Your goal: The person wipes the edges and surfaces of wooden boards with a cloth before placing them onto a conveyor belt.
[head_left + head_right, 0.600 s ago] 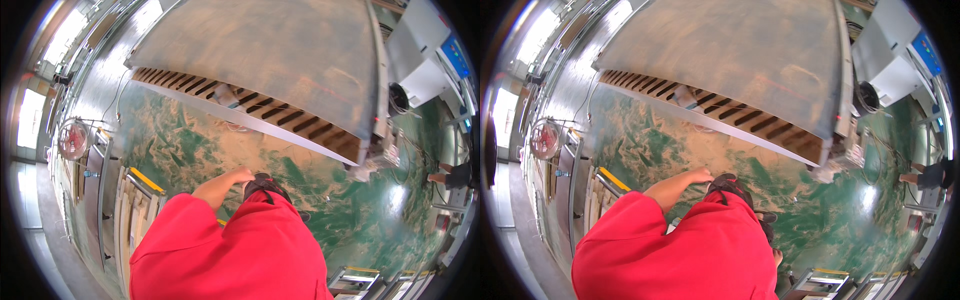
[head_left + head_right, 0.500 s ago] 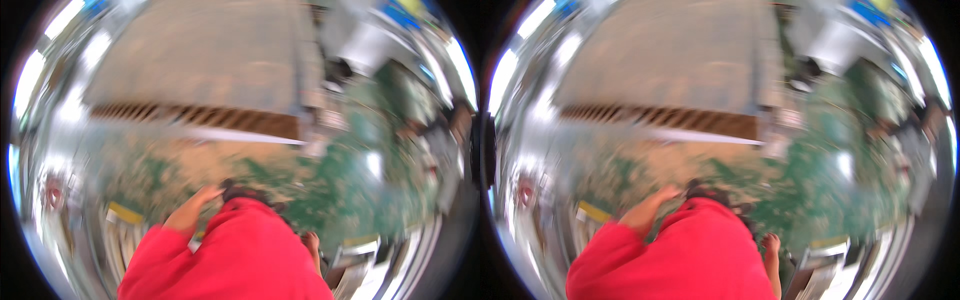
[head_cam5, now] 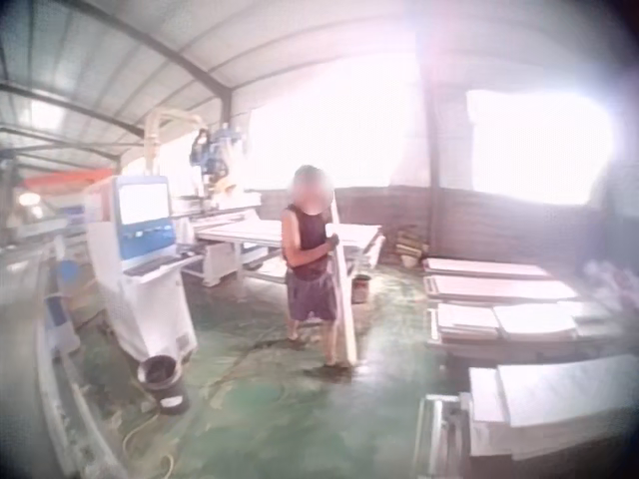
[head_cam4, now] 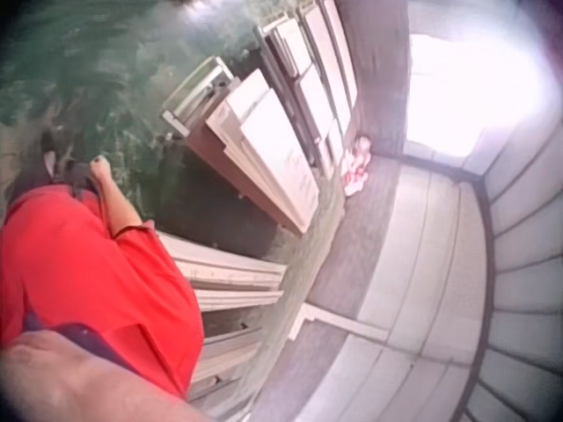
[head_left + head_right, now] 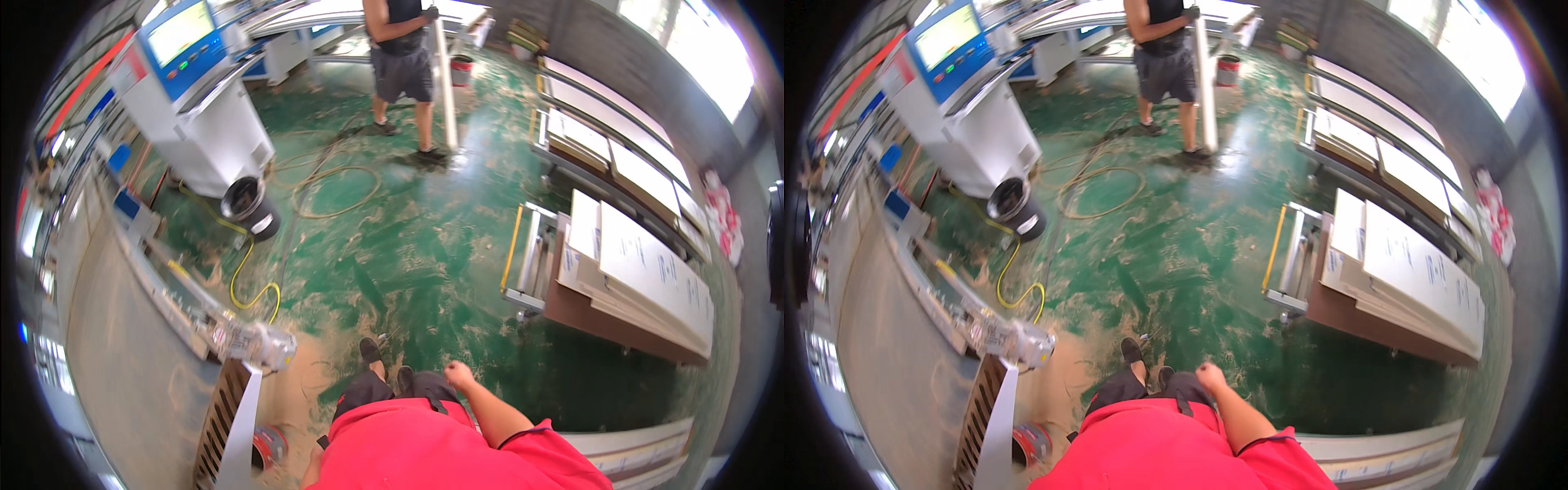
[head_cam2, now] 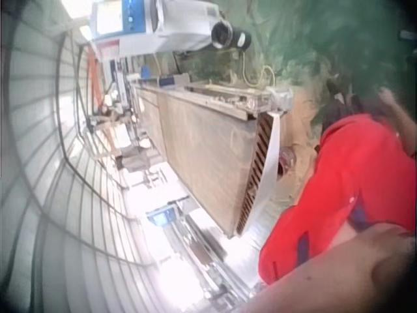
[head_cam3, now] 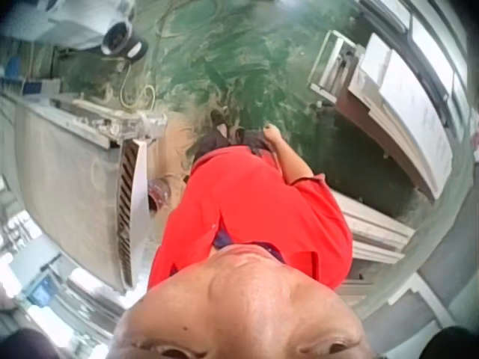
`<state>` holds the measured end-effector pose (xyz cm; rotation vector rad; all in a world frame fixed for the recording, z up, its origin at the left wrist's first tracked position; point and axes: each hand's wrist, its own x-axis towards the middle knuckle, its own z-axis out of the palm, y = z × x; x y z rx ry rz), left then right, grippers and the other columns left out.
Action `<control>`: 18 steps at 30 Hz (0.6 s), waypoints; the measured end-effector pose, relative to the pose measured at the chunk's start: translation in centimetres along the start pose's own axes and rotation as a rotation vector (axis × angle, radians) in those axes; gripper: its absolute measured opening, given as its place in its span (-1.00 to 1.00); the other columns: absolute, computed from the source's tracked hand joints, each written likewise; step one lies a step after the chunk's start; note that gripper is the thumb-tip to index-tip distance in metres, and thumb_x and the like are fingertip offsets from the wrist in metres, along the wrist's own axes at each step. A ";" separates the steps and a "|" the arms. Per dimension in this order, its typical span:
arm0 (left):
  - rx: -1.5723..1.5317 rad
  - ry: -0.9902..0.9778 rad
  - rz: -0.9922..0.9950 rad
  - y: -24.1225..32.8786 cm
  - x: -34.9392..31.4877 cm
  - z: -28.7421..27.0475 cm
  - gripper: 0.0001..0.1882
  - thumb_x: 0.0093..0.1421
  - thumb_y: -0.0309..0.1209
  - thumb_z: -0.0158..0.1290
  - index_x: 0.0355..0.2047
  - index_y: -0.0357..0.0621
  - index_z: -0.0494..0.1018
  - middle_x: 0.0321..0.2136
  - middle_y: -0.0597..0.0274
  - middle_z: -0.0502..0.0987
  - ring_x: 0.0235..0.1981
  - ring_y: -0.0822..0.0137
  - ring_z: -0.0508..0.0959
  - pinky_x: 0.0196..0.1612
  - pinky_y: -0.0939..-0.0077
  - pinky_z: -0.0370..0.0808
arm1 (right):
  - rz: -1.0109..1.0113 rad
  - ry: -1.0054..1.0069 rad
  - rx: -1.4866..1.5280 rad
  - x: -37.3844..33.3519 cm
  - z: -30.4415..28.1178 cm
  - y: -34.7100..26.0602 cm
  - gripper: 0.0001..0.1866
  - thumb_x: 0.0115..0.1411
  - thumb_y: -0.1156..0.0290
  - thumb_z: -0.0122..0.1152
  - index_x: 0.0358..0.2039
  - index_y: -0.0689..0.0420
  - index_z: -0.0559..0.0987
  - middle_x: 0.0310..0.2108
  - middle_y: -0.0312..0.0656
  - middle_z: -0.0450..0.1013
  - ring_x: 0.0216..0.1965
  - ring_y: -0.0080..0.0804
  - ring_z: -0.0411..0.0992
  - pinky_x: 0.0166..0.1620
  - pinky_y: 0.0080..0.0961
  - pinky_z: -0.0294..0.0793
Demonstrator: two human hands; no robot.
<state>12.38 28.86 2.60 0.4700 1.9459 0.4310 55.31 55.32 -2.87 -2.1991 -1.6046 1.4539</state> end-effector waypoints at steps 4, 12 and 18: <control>0.107 -0.031 0.088 6.0 3.2 -0.9 -0.63 0.18 -0.19 0.03 -0.56 -0.26 0.51 -0.58 -0.14 0.53 -0.50 0.12 0.56 -0.41 0.16 0.41 | 0.140 -0.005 0.008 -3.8 1.4 6.1 -0.68 0.04 0.13 0.22 -0.31 0.06 0.71 -0.28 -0.06 0.63 -0.15 -0.19 0.59 -0.03 -0.31 0.53; 0.614 -0.085 0.320 21.3 14.8 -1.8 -0.55 0.16 -0.04 0.07 -0.47 -0.25 0.56 -0.62 -0.03 0.54 -0.54 0.06 0.58 -0.41 0.22 0.45 | 0.358 0.148 0.437 0.8 0.4 7.7 -0.72 0.09 0.29 0.16 -0.24 0.14 0.67 -0.33 -0.05 0.62 -0.27 -0.21 0.60 -0.16 -0.32 0.56; 0.652 -0.160 0.408 31.9 19.5 -5.1 -0.54 0.14 -0.02 0.07 -0.37 -0.25 0.60 -0.42 -0.12 0.62 -0.33 -0.04 0.62 -0.23 0.12 0.51 | 0.331 0.145 0.625 4.5 -3.7 -2.9 -0.78 0.23 0.41 0.08 -0.16 0.18 0.56 -0.46 -0.15 0.52 -0.56 -0.42 0.45 -0.53 -0.47 0.43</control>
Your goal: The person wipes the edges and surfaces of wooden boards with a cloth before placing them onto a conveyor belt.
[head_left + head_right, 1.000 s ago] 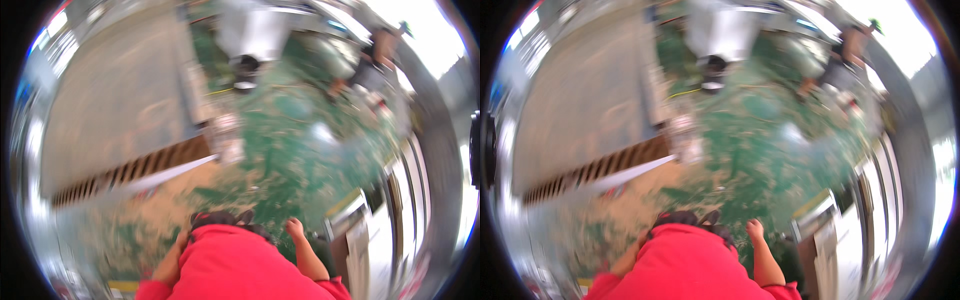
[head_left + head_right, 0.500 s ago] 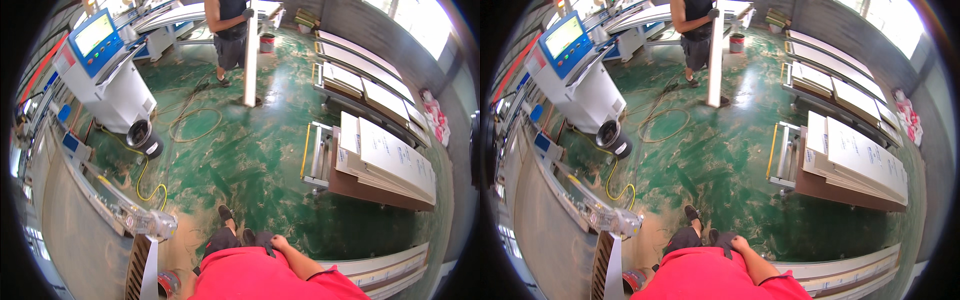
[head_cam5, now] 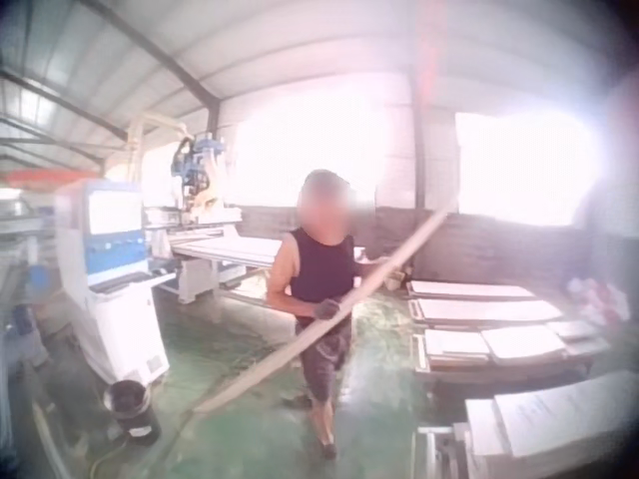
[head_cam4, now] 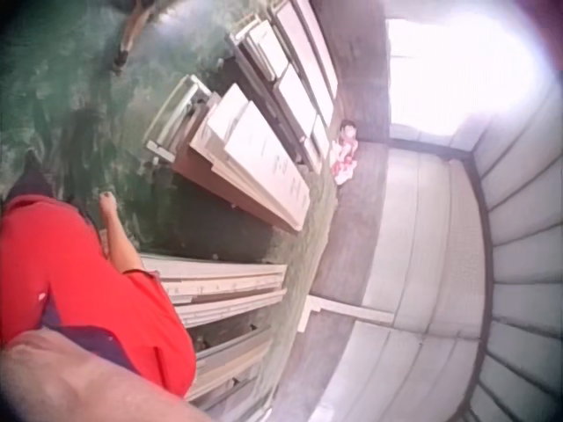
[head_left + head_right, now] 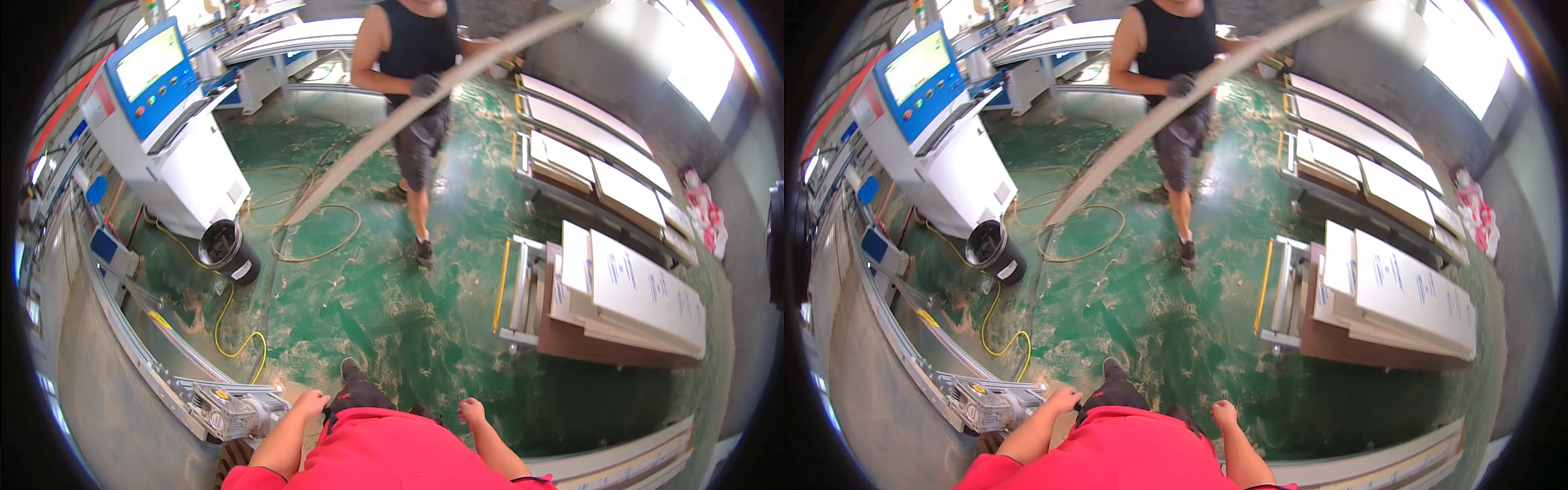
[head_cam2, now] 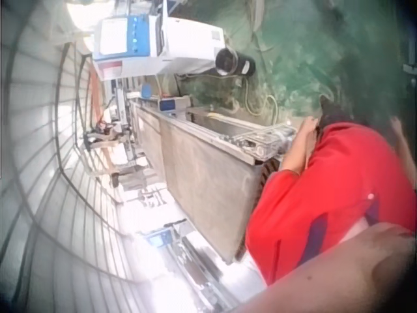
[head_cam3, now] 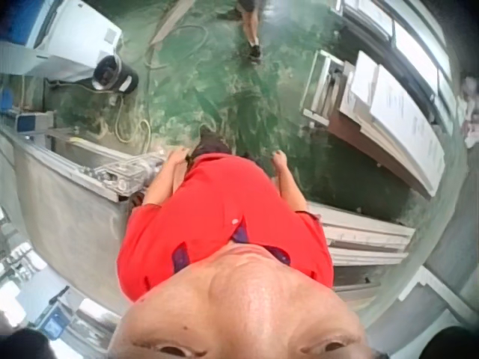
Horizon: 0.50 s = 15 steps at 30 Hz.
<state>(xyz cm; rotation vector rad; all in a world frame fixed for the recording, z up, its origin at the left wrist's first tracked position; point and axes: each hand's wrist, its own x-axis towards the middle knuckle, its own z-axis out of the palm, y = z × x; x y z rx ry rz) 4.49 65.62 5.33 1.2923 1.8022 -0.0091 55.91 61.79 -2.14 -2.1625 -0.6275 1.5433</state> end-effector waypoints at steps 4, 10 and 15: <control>-0.043 0.049 -0.016 2.3 5.4 -4.8 -0.50 0.15 -0.01 0.04 -0.21 -0.22 0.60 -0.22 -0.18 0.61 -0.14 -0.11 0.60 -0.08 0.09 0.51 | -0.016 -0.083 -0.056 1.5 5.8 -7.1 -0.80 0.22 0.41 0.10 -0.18 0.18 0.57 -0.47 -0.15 0.51 -0.56 -0.43 0.45 -0.53 -0.46 0.42; -0.115 0.039 -0.036 -0.7 9.3 -10.6 -0.51 0.17 -0.02 0.02 -0.15 -0.18 0.60 -0.12 -0.17 0.59 -0.07 -0.10 0.59 -0.01 0.12 0.51 | -0.280 -0.219 -0.420 4.4 18.3 -18.9 -0.79 0.17 0.40 0.15 -0.24 0.22 0.60 -0.50 -0.19 0.52 -0.52 -0.43 0.46 -0.43 -0.48 0.46; -0.297 0.011 -0.268 -5.3 12.5 -18.0 -0.49 0.16 -0.03 0.03 -0.10 -0.19 0.59 -0.10 -0.13 0.60 -0.03 -0.07 0.58 0.04 0.15 0.49 | -0.351 -0.349 -0.461 5.3 28.2 -32.7 -0.76 0.19 0.43 0.12 -0.17 0.26 0.58 -0.42 -0.20 0.53 -0.45 -0.46 0.47 -0.34 -0.52 0.48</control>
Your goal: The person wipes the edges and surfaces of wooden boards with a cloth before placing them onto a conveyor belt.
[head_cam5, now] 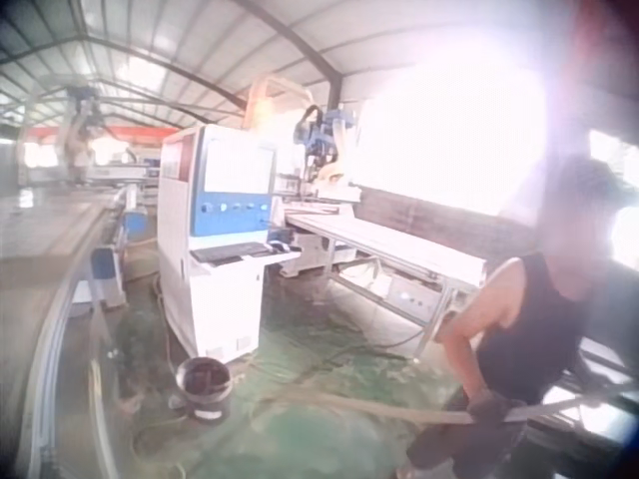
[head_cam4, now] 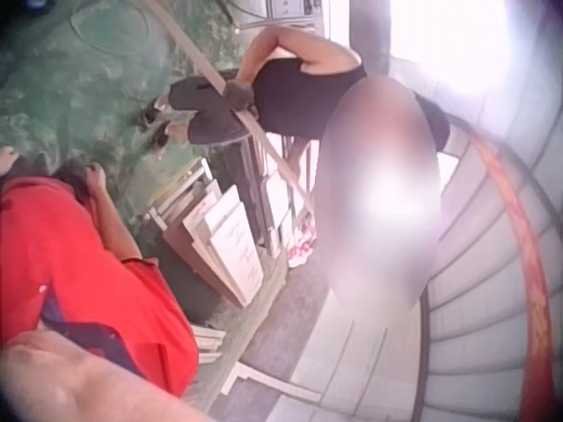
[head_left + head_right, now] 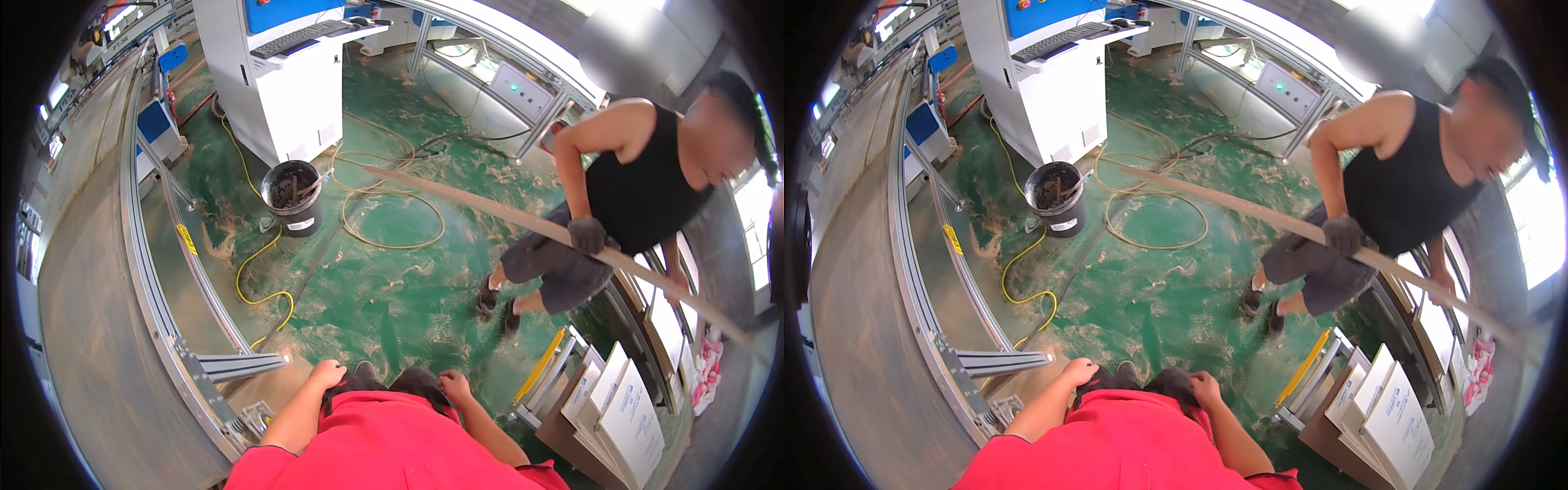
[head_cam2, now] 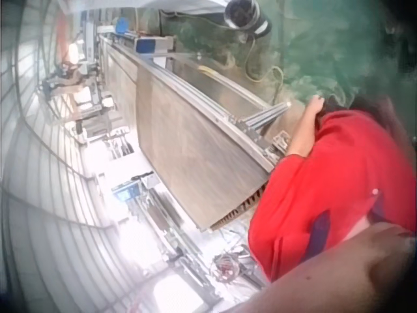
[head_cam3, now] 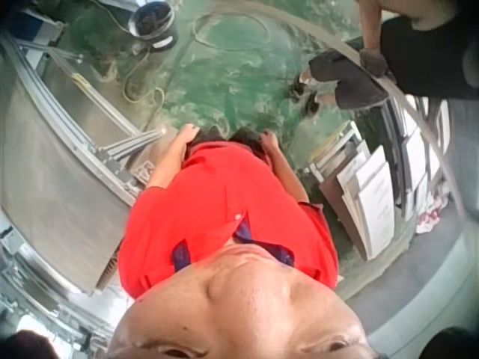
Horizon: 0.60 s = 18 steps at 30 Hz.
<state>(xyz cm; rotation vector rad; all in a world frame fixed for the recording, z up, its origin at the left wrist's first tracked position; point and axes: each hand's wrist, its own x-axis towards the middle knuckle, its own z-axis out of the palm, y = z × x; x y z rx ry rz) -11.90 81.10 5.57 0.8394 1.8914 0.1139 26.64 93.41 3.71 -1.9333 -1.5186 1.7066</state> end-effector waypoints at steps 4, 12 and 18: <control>0.012 0.062 -0.024 0.0 3.9 -2.3 -0.48 0.17 -0.01 0.05 -0.08 -0.17 0.58 -0.06 -0.12 0.58 0.01 -0.05 0.56 0.07 0.16 0.48 | -0.038 -0.070 0.053 5.0 1.1 -10.6 -0.73 0.20 0.44 0.10 -0.12 0.26 0.56 -0.37 -0.21 0.52 -0.41 -0.47 0.47 -0.32 -0.52 0.49; -0.011 -0.005 -0.036 -2.2 14.7 -6.0 -0.46 0.16 0.03 0.08 -0.17 -0.25 0.58 -0.16 -0.20 0.60 -0.08 -0.09 0.60 -0.02 0.16 0.51 | -0.071 -0.129 -0.002 18.7 2.8 -17.3 -0.71 0.14 0.41 0.14 -0.15 0.27 0.59 -0.39 -0.20 0.55 -0.40 -0.49 0.47 -0.30 -0.54 0.47; 0.126 0.102 0.042 -2.6 22.1 -16.5 -0.48 0.16 0.00 0.08 -0.28 -0.30 0.60 -0.26 -0.20 0.62 -0.19 0.02 0.63 -0.11 0.18 0.51 | -0.295 -0.125 -0.094 28.0 -1.4 -34.1 -0.70 0.16 0.34 0.18 -0.13 0.20 0.61 -0.33 -0.16 0.58 -0.31 -0.44 0.52 -0.17 -0.46 0.52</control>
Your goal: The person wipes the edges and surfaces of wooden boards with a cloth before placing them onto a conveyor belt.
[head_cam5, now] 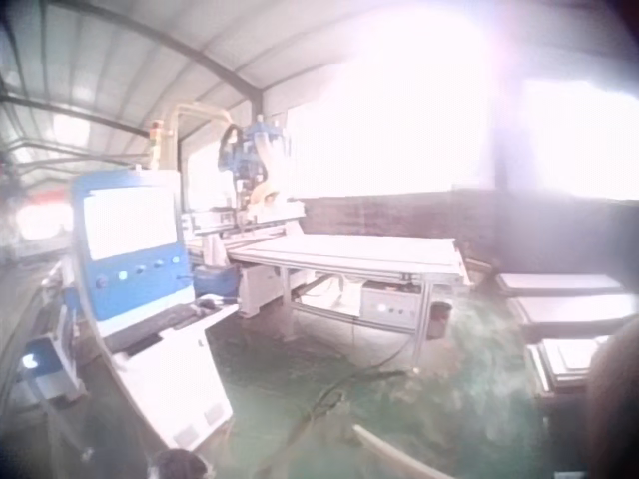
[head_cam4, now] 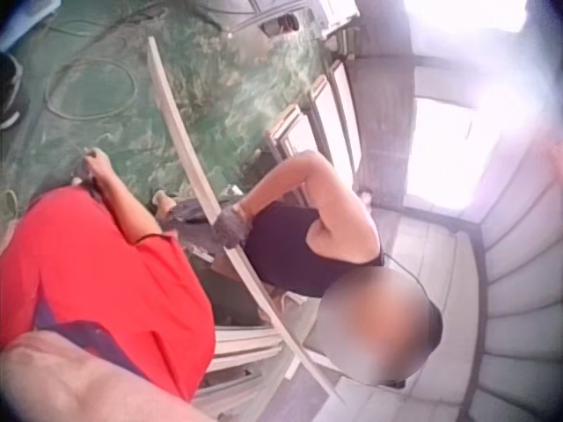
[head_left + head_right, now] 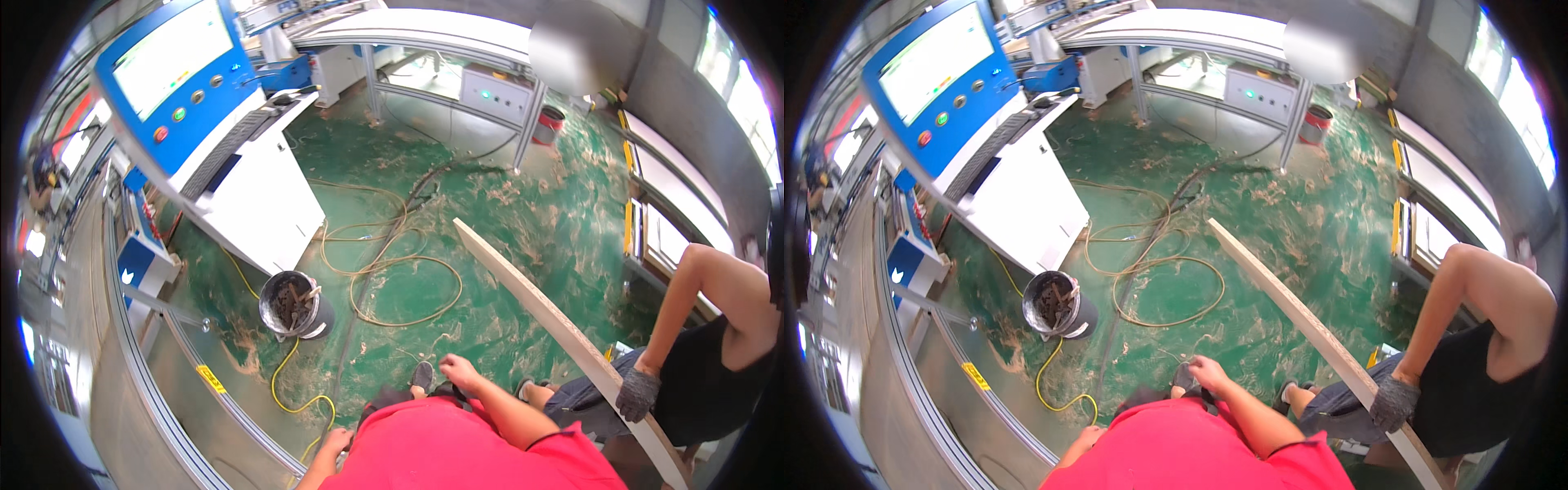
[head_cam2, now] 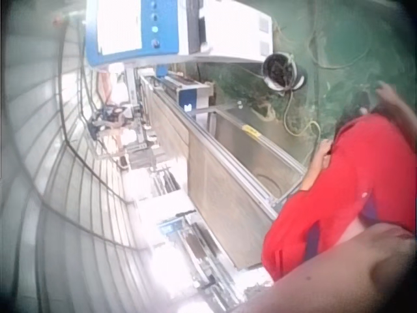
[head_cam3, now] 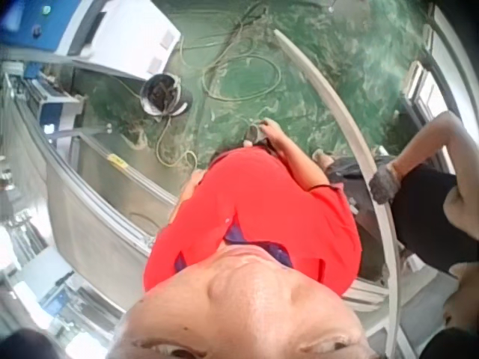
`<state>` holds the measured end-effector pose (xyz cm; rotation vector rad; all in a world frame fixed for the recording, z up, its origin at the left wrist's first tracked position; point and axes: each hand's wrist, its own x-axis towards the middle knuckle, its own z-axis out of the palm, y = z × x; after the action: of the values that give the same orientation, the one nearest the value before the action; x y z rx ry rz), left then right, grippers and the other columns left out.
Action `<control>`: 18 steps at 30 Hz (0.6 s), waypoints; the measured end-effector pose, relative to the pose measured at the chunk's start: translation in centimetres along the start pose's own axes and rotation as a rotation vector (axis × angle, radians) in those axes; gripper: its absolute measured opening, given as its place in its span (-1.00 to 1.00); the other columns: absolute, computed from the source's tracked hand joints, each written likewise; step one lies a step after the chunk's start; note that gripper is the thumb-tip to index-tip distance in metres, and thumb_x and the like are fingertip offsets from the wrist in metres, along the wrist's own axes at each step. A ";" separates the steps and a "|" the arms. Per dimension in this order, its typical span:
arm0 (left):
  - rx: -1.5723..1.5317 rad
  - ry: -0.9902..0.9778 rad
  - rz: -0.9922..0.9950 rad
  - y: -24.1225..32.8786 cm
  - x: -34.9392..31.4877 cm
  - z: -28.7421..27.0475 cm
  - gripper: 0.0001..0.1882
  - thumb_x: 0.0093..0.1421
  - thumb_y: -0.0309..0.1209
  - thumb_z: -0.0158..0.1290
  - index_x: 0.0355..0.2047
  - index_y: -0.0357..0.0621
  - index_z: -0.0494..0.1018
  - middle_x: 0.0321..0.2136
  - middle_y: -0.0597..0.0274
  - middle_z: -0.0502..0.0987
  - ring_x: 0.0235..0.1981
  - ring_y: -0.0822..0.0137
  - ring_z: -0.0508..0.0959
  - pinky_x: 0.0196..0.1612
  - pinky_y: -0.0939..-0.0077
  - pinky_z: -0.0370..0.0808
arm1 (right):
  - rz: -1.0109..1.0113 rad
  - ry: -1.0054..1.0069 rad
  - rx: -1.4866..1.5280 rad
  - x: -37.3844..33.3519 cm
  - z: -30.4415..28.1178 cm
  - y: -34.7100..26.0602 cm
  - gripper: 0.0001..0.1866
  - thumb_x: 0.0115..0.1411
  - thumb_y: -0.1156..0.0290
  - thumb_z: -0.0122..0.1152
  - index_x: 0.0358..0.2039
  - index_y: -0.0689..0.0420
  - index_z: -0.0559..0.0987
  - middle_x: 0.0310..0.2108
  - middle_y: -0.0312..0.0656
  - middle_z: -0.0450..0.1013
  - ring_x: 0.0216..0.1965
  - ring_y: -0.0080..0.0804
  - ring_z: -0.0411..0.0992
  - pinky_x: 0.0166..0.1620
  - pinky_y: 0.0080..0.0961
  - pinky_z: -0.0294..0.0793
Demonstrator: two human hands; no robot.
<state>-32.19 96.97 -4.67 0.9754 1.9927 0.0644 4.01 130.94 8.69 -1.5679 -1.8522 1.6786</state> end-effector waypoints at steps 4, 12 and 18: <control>-0.464 0.086 -0.244 8.8 5.1 -7.4 -0.58 0.16 -0.09 0.11 -0.36 -0.29 0.59 -0.43 -0.06 0.62 -0.33 0.10 0.63 -0.26 0.22 0.48 | -0.115 -0.022 -0.092 6.6 -3.0 -7.9 -0.70 0.21 0.31 0.18 -0.11 0.20 0.60 -0.29 -0.13 0.58 -0.22 -0.42 0.52 -0.09 -0.43 0.52; -0.249 0.076 -0.095 24.4 18.1 -16.2 -0.65 0.20 -0.19 0.11 -0.38 -0.31 0.57 -0.44 -0.02 0.63 -0.36 0.20 0.60 -0.27 0.23 0.47 | -0.132 0.056 0.128 15.7 -12.9 -16.9 -0.68 0.25 0.33 0.16 -0.05 0.22 0.56 -0.24 -0.11 0.56 -0.20 -0.38 0.51 -0.07 -0.42 0.51; -0.443 -0.086 -0.080 31.4 31.4 -21.8 -0.69 0.16 -0.23 0.15 -0.37 -0.29 0.60 -0.49 0.10 0.59 -0.43 0.31 0.57 -0.31 0.35 0.47 | 0.142 0.451 -0.431 20.6 -25.2 -5.3 -0.67 0.12 0.28 0.09 -0.15 0.18 0.56 -0.17 0.03 0.52 -0.06 0.06 0.45 0.04 -0.10 0.44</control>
<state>-38.29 145.87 -1.04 0.6023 1.8278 0.3956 10.53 163.13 11.64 -2.0708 -1.9627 0.8823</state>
